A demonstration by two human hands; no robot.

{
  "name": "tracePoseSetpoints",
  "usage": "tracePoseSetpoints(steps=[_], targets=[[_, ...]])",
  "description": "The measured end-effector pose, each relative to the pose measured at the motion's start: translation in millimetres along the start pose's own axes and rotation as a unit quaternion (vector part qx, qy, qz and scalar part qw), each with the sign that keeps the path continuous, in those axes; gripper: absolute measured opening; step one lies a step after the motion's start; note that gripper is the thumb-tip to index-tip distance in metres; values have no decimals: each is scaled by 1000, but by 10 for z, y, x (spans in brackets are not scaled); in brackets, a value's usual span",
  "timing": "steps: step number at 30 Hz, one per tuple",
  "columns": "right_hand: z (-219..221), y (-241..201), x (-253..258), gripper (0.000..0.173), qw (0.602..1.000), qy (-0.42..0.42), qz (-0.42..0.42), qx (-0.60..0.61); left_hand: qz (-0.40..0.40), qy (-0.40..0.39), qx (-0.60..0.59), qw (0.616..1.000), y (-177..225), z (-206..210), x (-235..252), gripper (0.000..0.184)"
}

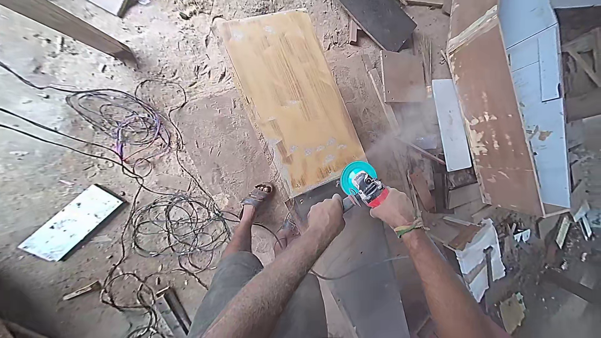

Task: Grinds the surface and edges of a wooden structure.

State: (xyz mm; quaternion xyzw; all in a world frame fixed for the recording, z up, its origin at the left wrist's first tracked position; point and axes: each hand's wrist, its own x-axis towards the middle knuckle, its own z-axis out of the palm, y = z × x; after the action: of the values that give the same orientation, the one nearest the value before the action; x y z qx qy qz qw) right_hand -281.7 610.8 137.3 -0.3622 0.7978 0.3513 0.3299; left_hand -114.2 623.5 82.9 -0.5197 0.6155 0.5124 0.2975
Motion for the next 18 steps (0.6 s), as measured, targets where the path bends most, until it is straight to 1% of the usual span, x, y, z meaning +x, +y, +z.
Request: tracePoseSetpoints(steps=[4, 7, 10, 13, 16, 18], targets=[[-61, 50, 85, 68, 1000, 9, 6, 13, 9, 4, 2, 1000, 102, -96, 57, 37], [-117, 106, 165, 69, 999, 17, 28, 30, 25, 17, 4, 1000, 214, -199, 109, 37], [-104, 110, 189, 70, 997, 41, 37, 56, 33, 31, 8, 999, 244, -270, 140, 37], [-83, -50, 76, 71, 999, 38, 12, 30, 15, 41, -11, 999, 50, -195, 50, 36], [61, -250, -87, 70, 999, 33, -29, -26, -3, 37, -42, 998, -260, 18, -56, 33], [91, -324, -128, 69, 998, 33, -36, -43, -4, 39, -51, 998, -353, 64, -88, 32]])
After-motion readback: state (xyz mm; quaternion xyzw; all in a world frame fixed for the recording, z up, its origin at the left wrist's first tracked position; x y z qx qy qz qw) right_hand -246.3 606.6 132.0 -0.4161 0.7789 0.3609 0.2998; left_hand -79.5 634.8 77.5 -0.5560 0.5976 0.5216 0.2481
